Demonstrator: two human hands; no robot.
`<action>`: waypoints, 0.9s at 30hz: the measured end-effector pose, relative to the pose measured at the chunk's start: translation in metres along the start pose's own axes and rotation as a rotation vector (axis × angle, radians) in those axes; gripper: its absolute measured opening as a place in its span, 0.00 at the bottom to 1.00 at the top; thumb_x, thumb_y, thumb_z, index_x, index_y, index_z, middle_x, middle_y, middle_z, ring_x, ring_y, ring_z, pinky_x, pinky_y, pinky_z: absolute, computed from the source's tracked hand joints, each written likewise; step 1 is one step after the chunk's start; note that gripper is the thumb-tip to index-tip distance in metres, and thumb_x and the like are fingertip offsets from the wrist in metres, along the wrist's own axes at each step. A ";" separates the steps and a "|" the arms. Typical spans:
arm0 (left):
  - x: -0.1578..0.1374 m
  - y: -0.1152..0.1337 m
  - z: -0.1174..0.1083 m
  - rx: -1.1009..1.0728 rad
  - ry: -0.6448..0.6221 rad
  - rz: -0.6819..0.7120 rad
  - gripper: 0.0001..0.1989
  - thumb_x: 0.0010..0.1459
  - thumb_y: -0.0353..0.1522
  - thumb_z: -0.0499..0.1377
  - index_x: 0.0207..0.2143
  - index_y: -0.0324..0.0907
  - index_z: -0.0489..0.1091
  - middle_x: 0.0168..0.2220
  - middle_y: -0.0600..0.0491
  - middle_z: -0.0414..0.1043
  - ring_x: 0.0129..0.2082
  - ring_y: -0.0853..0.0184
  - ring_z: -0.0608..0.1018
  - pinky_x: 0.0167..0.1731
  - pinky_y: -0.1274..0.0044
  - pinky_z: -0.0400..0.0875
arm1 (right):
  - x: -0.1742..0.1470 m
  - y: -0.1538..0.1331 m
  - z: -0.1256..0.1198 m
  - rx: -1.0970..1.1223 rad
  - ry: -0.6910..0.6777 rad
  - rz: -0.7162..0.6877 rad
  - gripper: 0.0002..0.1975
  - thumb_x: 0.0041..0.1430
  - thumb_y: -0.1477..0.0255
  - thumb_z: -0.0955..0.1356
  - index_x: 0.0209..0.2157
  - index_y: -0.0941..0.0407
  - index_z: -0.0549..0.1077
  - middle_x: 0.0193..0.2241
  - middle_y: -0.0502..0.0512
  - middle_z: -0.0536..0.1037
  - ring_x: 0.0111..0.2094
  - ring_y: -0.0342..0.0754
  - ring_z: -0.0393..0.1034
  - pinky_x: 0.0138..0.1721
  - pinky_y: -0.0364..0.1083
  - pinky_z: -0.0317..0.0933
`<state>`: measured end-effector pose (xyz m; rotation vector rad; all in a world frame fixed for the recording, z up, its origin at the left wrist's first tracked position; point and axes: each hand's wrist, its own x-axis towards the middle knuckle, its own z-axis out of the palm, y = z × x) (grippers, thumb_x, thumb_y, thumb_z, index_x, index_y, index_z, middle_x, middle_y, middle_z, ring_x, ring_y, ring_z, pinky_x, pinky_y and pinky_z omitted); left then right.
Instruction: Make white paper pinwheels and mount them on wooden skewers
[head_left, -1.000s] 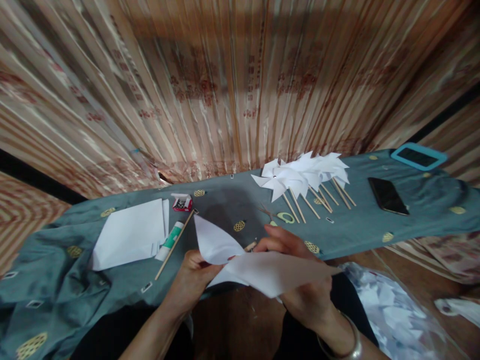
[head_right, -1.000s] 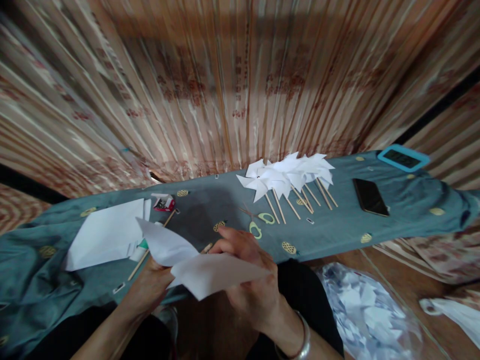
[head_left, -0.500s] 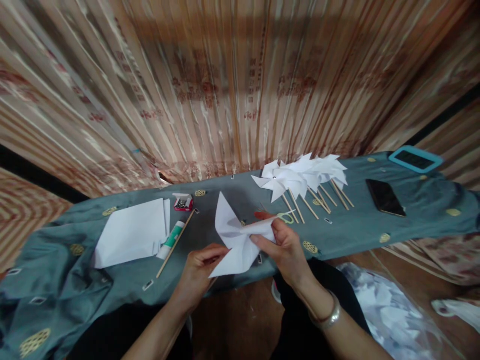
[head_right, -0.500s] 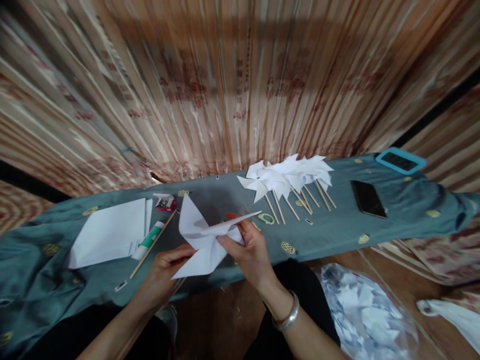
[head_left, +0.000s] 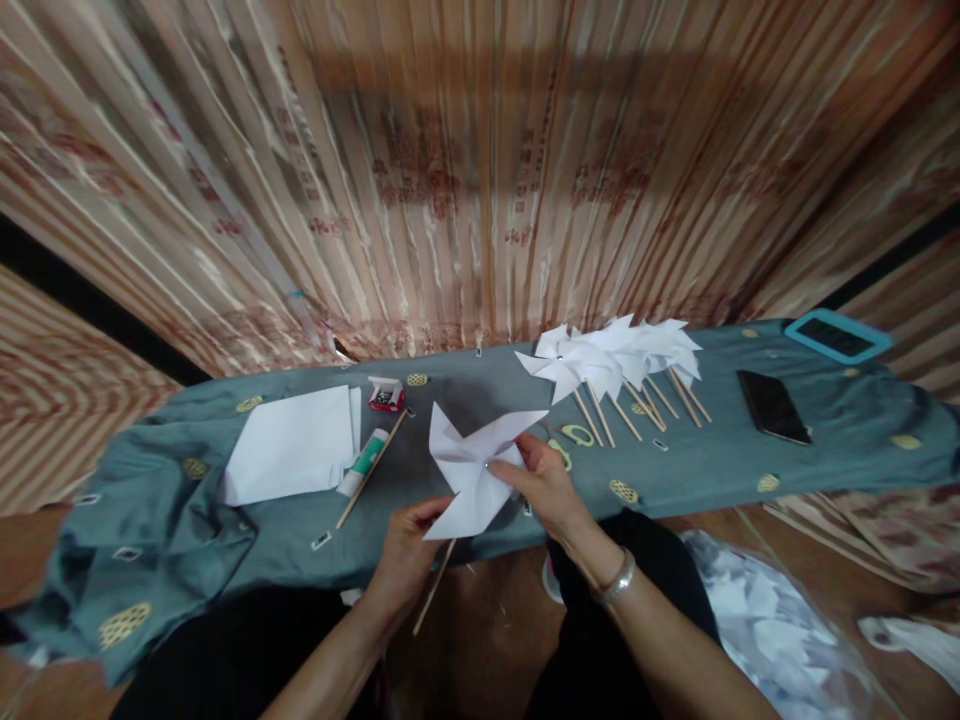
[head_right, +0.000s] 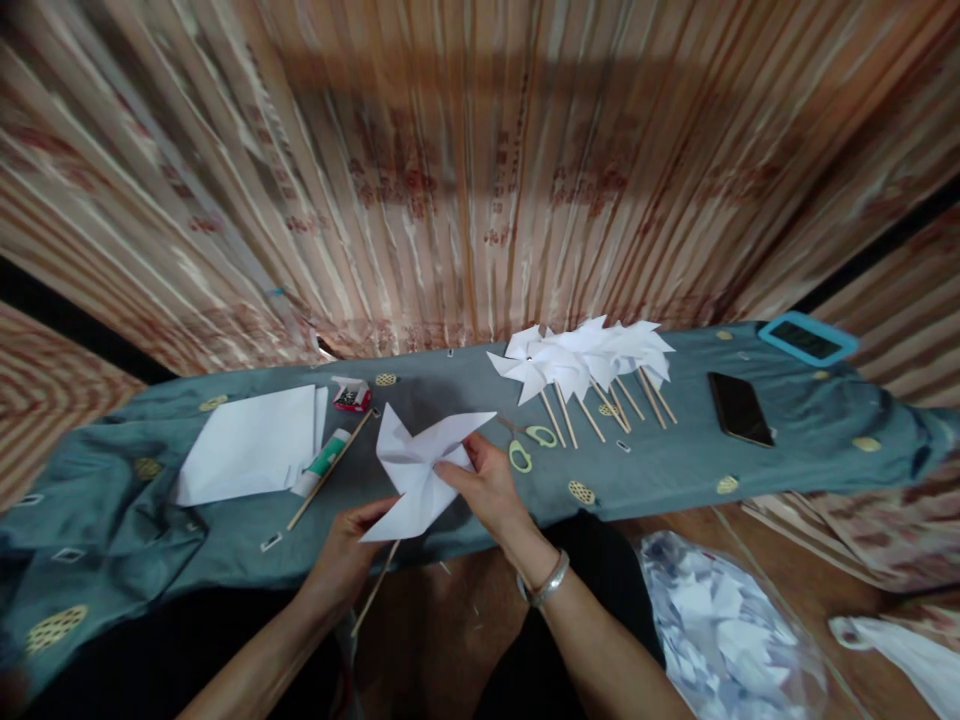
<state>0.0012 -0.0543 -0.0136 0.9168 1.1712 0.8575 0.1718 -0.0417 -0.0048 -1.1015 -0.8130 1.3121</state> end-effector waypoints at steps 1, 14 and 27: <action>-0.003 -0.003 -0.001 -0.030 0.016 -0.017 0.14 0.30 0.30 0.72 0.27 0.40 0.81 0.22 0.52 0.79 0.26 0.64 0.78 0.33 0.76 0.70 | 0.001 0.002 0.002 0.000 -0.011 0.019 0.21 0.37 0.68 0.76 0.37 0.55 0.74 0.34 0.52 0.82 0.32 0.50 0.76 0.34 0.46 0.69; -0.034 -0.043 -0.006 -0.491 0.322 -0.148 0.19 0.21 0.26 0.73 0.24 0.39 0.79 0.19 0.55 0.76 0.20 0.71 0.74 0.24 0.80 0.67 | 0.023 0.022 0.034 -0.229 -0.322 0.214 0.15 0.33 0.74 0.74 0.30 0.56 0.76 0.27 0.50 0.81 0.29 0.49 0.74 0.33 0.47 0.66; -0.054 -0.054 -0.003 -0.781 0.247 -0.354 0.11 0.39 0.26 0.72 0.28 0.35 0.78 0.24 0.50 0.77 0.20 0.76 0.74 0.19 0.86 0.64 | 0.043 0.026 0.042 -0.405 -0.418 0.282 0.14 0.36 0.73 0.73 0.31 0.58 0.76 0.26 0.49 0.80 0.26 0.45 0.71 0.29 0.42 0.63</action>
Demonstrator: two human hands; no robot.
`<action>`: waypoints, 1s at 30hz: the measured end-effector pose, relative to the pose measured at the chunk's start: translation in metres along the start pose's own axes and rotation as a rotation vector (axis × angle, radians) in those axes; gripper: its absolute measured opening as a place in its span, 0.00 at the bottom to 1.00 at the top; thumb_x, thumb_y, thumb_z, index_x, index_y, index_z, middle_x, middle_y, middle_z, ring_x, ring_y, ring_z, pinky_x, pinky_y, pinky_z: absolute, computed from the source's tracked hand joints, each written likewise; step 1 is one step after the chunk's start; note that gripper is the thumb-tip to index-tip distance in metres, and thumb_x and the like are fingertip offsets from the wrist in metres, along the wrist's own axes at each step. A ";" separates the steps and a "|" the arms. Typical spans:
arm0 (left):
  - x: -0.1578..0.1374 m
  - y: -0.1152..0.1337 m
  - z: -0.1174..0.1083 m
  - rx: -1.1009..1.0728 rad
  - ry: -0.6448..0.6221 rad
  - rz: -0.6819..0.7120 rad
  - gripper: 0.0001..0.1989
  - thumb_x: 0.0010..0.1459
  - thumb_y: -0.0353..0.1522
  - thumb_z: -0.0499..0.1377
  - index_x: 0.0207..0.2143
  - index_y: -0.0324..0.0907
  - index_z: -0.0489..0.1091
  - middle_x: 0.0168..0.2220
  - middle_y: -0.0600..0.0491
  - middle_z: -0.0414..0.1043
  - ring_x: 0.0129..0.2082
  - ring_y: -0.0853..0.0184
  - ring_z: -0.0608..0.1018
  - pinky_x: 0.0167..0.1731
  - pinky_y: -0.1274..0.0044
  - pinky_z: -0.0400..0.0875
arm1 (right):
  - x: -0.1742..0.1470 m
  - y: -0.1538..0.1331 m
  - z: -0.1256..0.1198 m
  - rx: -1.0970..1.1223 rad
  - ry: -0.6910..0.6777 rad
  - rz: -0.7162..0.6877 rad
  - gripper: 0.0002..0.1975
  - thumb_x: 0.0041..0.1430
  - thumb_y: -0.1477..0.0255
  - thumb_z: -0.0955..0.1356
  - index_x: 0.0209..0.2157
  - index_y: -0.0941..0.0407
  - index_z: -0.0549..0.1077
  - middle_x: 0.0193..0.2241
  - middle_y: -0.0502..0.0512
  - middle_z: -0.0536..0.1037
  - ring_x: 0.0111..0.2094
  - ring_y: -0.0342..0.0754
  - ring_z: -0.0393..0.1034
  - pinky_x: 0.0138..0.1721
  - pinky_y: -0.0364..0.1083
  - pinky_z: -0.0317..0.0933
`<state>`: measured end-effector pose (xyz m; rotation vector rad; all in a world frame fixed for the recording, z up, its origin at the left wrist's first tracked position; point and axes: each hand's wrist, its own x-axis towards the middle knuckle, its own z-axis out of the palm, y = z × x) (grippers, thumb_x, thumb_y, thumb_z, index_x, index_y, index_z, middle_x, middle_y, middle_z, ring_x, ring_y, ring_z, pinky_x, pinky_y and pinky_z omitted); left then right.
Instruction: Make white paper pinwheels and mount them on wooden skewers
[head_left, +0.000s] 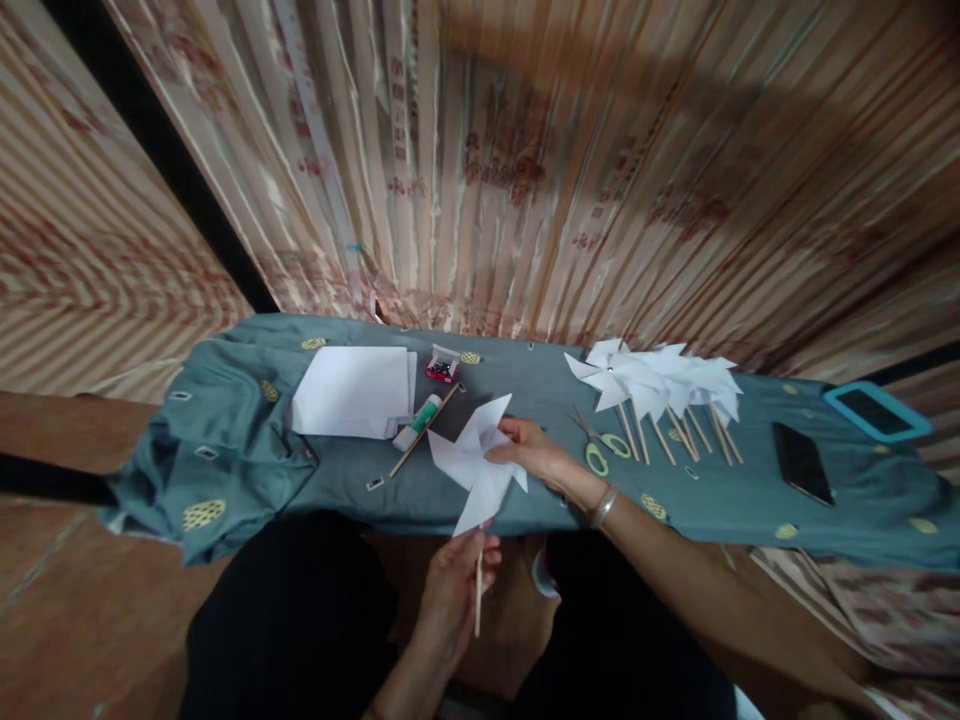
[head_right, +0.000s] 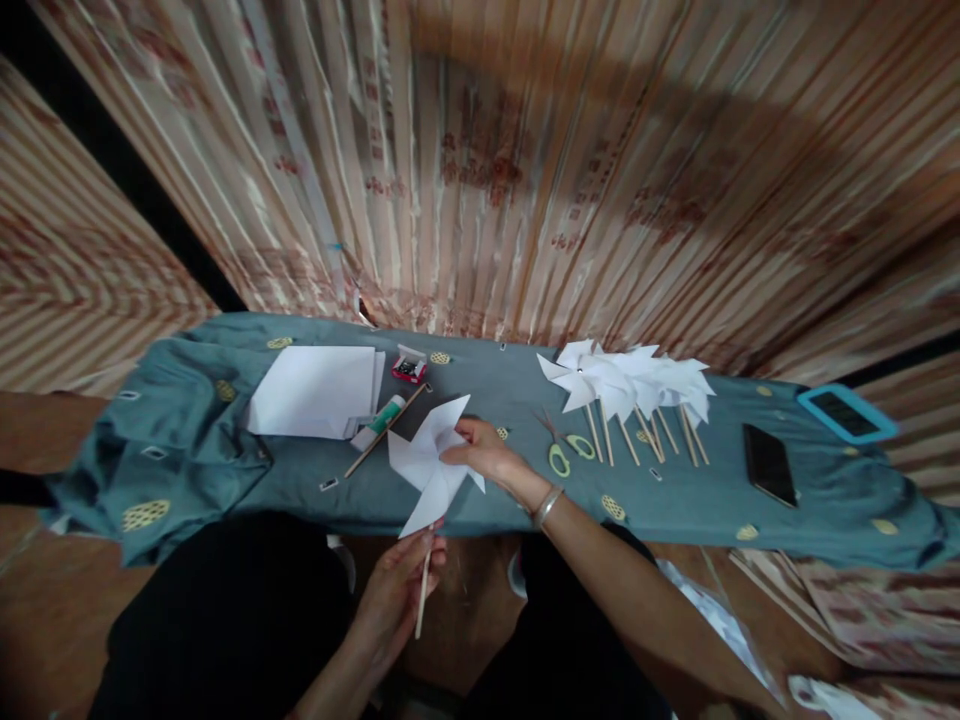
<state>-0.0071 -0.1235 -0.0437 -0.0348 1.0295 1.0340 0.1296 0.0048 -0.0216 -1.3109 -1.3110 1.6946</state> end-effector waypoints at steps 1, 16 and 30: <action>0.000 -0.001 -0.001 0.003 -0.030 0.014 0.14 0.36 0.29 0.74 0.29 0.34 0.79 0.23 0.51 0.76 0.18 0.78 0.71 0.16 0.87 0.60 | 0.002 0.000 -0.001 -0.023 -0.002 0.002 0.14 0.36 0.73 0.72 0.31 0.58 0.76 0.25 0.49 0.79 0.25 0.44 0.70 0.29 0.42 0.62; 0.010 -0.022 -0.002 -0.079 -0.067 -0.010 0.25 0.21 0.38 0.77 0.24 0.34 0.77 0.21 0.53 0.73 0.15 0.81 0.62 0.13 0.87 0.48 | 0.003 0.000 -0.009 -0.505 0.052 -0.030 0.19 0.41 0.81 0.68 0.38 0.56 0.78 0.34 0.50 0.82 0.34 0.48 0.74 0.34 0.42 0.64; 0.011 -0.023 0.002 -0.143 -0.065 -0.121 0.27 0.20 0.36 0.77 0.26 0.34 0.75 0.22 0.54 0.74 0.16 0.81 0.64 0.15 0.87 0.52 | -0.006 -0.018 -0.004 -1.098 0.140 -0.014 0.31 0.49 0.74 0.73 0.55 0.61 0.64 0.45 0.63 0.80 0.44 0.57 0.76 0.46 0.50 0.66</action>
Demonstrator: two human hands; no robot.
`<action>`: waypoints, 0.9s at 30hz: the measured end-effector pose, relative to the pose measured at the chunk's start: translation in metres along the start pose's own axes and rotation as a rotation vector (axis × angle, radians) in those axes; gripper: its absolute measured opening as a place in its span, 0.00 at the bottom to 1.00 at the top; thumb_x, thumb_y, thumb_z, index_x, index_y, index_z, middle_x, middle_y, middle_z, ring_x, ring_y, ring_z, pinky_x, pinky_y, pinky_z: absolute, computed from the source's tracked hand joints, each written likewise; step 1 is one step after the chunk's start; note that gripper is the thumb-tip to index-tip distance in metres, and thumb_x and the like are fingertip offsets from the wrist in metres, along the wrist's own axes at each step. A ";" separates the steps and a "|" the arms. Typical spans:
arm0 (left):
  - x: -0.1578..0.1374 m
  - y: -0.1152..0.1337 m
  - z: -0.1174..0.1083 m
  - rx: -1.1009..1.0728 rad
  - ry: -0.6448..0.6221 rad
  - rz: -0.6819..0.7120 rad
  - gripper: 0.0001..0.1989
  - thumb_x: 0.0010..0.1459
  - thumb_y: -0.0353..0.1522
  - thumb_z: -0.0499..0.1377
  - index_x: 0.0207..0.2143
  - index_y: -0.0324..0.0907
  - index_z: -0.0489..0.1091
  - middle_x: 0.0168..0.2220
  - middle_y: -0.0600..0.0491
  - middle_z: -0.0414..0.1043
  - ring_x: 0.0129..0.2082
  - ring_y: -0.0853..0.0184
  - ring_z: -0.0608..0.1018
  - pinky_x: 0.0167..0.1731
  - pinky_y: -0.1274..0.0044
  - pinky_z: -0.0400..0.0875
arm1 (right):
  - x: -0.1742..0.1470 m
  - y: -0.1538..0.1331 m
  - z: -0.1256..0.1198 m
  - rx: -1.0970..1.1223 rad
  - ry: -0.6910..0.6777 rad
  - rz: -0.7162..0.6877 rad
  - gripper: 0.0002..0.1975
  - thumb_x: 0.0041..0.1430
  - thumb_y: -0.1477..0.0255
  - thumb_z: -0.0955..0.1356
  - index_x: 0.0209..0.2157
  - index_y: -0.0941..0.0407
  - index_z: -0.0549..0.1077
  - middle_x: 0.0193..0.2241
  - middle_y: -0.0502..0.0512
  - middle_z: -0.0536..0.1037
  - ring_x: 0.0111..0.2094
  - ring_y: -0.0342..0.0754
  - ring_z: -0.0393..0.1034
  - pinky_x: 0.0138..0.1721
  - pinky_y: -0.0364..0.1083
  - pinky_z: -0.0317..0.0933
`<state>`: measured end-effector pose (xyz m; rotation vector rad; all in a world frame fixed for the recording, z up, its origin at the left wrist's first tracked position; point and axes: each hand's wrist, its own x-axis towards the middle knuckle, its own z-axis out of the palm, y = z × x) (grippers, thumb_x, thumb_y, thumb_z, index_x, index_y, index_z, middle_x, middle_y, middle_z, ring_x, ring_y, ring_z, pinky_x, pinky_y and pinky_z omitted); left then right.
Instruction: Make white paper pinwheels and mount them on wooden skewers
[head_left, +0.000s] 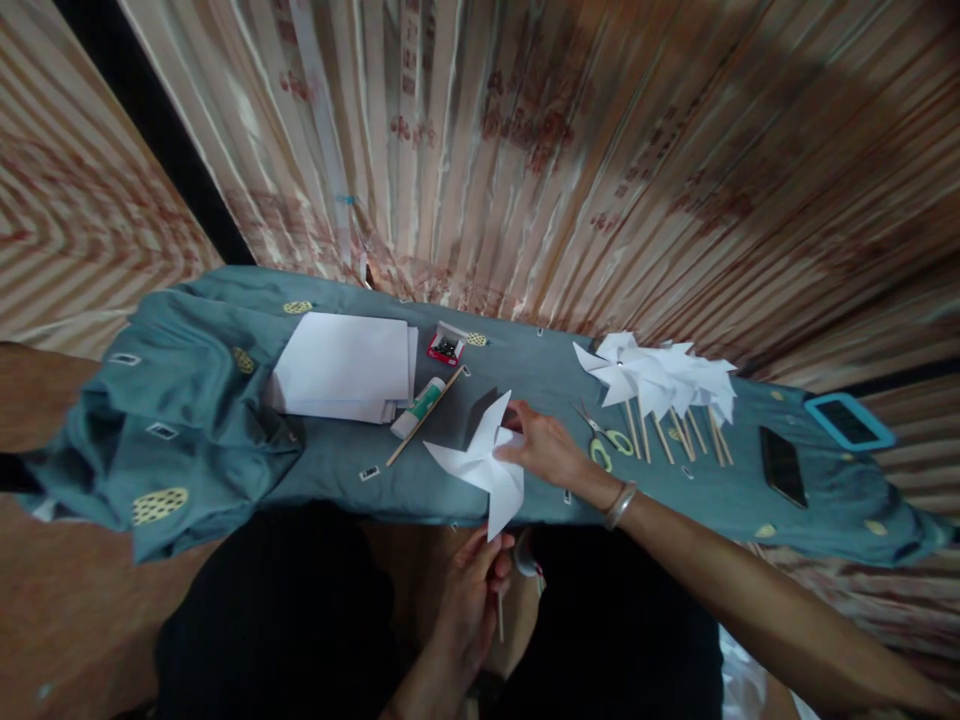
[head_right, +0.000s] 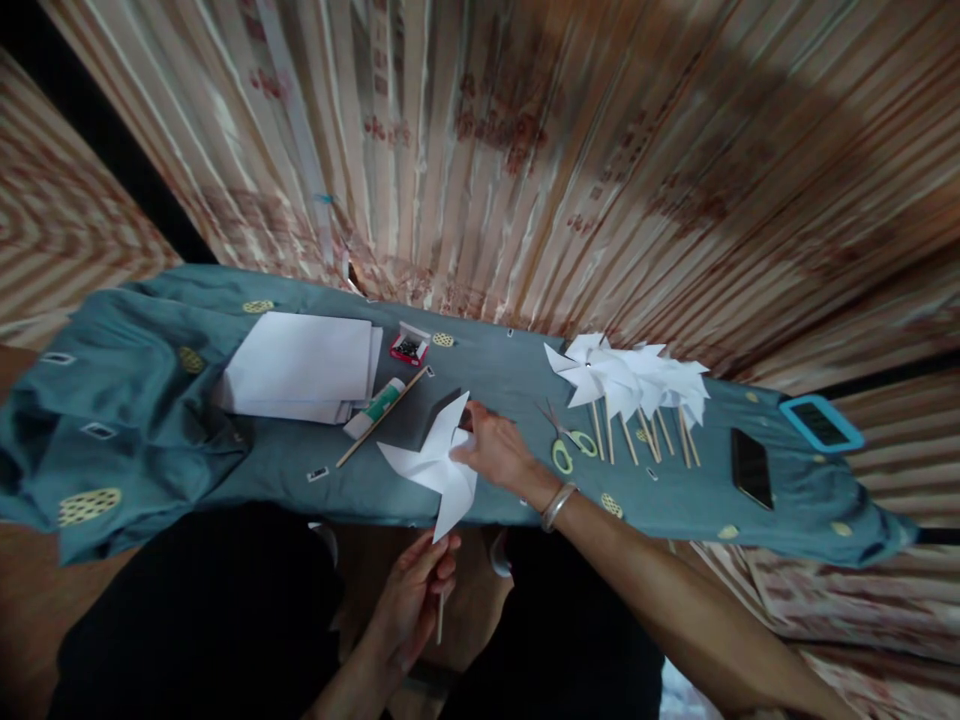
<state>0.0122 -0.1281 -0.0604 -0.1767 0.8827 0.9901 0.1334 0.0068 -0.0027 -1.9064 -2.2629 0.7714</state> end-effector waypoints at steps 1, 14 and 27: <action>0.001 0.000 0.000 -0.001 -0.002 0.000 0.27 0.20 0.36 0.77 0.26 0.34 0.75 0.22 0.54 0.74 0.16 0.81 0.64 0.15 0.87 0.52 | -0.002 -0.001 0.000 -0.046 0.021 -0.009 0.33 0.49 0.73 0.74 0.56 0.62 0.63 0.44 0.63 0.80 0.44 0.57 0.75 0.46 0.51 0.65; 0.002 -0.001 -0.002 -0.031 -0.014 0.010 0.26 0.21 0.33 0.77 0.27 0.33 0.75 0.22 0.52 0.75 0.17 0.80 0.65 0.15 0.87 0.54 | -0.021 0.002 0.016 -0.408 0.280 -0.308 0.09 0.56 0.69 0.72 0.37 0.59 0.73 0.41 0.62 0.78 0.43 0.58 0.69 0.47 0.54 0.60; 0.003 -0.002 -0.001 -0.056 -0.054 0.007 0.20 0.28 0.29 0.75 0.27 0.33 0.74 0.22 0.52 0.74 0.16 0.81 0.65 0.14 0.88 0.53 | -0.022 -0.002 0.016 -0.540 0.145 -0.527 0.11 0.66 0.74 0.62 0.33 0.59 0.75 0.34 0.58 0.78 0.37 0.52 0.65 0.42 0.50 0.57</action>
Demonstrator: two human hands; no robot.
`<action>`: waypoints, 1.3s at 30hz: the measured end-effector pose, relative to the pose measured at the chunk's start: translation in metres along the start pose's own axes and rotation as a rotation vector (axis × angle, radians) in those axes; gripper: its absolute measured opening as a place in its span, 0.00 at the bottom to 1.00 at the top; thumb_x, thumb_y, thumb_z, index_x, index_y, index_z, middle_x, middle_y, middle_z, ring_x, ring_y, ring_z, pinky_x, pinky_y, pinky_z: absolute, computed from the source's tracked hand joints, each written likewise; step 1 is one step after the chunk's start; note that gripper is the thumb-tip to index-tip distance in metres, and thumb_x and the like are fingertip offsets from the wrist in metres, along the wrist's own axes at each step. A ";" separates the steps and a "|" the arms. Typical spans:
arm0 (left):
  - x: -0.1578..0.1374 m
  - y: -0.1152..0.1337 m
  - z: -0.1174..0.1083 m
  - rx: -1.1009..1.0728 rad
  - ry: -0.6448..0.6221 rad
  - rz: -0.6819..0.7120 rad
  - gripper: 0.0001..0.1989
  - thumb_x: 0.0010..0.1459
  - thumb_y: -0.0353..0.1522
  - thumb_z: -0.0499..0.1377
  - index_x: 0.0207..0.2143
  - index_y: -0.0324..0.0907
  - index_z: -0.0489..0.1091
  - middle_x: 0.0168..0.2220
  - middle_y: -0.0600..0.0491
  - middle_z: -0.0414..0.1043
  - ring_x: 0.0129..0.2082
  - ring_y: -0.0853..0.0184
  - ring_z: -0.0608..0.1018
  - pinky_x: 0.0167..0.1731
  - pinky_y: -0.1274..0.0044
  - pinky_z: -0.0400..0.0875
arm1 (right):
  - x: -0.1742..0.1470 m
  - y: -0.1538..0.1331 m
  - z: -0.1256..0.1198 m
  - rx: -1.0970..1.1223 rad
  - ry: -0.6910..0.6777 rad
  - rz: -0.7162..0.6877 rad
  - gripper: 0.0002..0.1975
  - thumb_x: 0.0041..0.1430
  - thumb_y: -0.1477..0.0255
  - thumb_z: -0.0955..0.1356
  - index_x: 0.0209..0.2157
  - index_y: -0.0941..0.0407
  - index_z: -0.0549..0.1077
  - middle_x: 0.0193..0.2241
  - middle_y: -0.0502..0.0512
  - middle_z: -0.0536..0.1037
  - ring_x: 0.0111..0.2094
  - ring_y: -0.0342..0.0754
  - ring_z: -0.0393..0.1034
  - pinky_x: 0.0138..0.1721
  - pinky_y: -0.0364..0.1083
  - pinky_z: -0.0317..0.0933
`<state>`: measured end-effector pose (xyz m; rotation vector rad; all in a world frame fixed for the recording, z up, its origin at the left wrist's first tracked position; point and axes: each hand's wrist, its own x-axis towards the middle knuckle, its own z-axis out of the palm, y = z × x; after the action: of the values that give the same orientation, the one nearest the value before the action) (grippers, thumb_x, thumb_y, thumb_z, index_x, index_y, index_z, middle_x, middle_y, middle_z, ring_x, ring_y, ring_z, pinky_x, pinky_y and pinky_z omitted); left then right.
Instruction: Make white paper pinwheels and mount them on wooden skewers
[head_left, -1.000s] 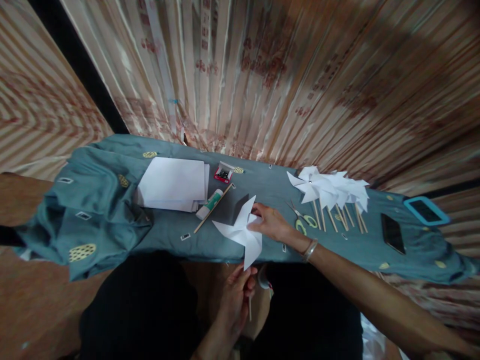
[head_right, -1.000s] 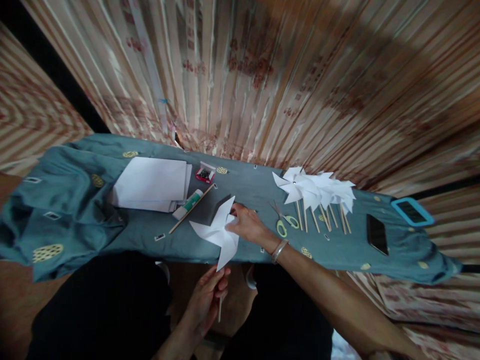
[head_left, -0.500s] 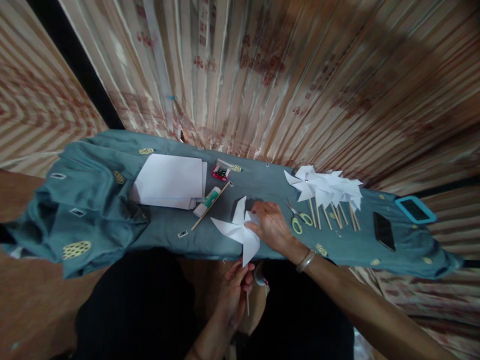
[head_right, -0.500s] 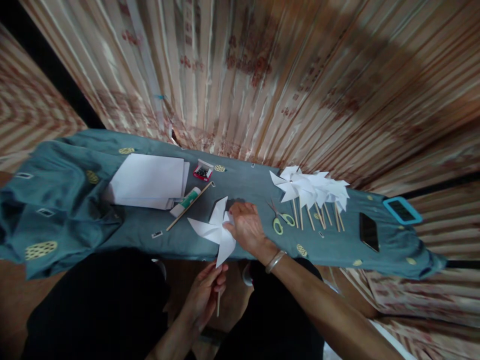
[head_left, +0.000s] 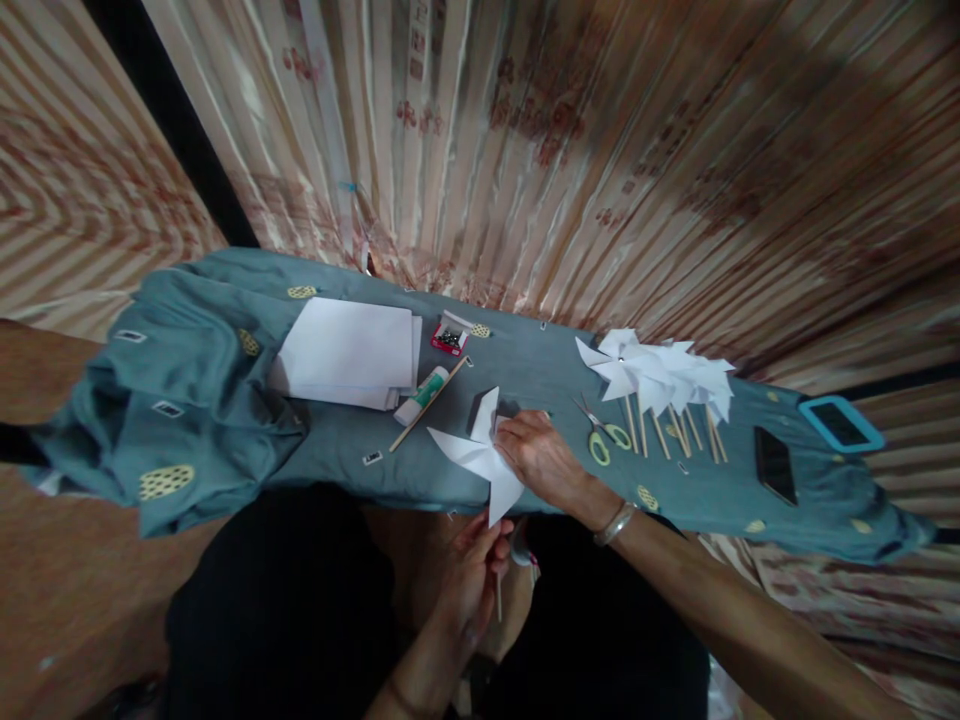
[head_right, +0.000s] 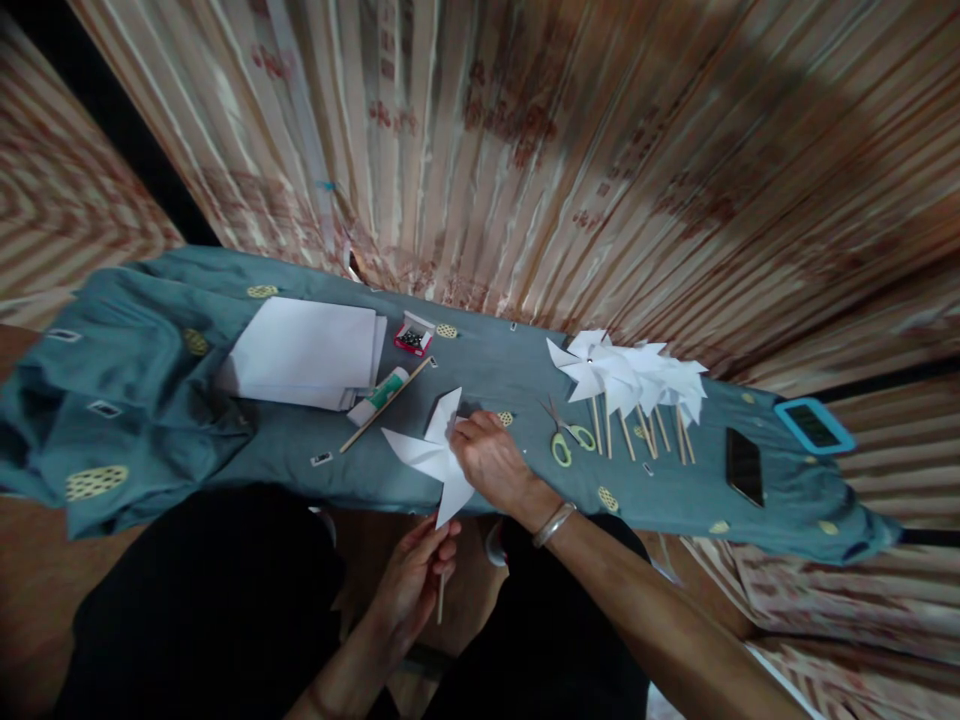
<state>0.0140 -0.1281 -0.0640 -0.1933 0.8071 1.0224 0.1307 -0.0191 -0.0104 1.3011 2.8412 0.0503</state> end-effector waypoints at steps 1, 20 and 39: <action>0.000 0.000 0.000 -0.003 0.004 0.001 0.20 0.29 0.28 0.75 0.27 0.33 0.74 0.22 0.52 0.74 0.16 0.80 0.65 0.15 0.88 0.54 | 0.001 0.001 -0.001 0.020 -0.030 -0.003 0.11 0.67 0.74 0.62 0.33 0.59 0.74 0.34 0.58 0.78 0.37 0.52 0.65 0.43 0.50 0.57; 0.000 0.000 -0.002 0.002 0.022 -0.019 0.11 0.37 0.24 0.70 0.27 0.35 0.74 0.23 0.52 0.73 0.18 0.78 0.66 0.17 0.85 0.53 | 0.028 0.016 -0.019 0.125 -0.275 -0.110 0.11 0.63 0.77 0.63 0.30 0.60 0.75 0.31 0.59 0.78 0.35 0.51 0.67 0.42 0.48 0.56; 0.000 0.001 0.003 -0.006 0.060 -0.040 0.05 0.44 0.21 0.64 0.27 0.35 0.74 0.23 0.51 0.73 0.18 0.78 0.65 0.17 0.85 0.53 | 0.029 0.036 -0.014 0.329 -0.228 -0.027 0.03 0.58 0.73 0.70 0.32 0.58 0.77 0.35 0.56 0.80 0.41 0.52 0.71 0.47 0.49 0.59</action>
<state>0.0141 -0.1264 -0.0616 -0.2456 0.8518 0.9853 0.1389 0.0258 0.0051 1.2206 2.7467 -0.5503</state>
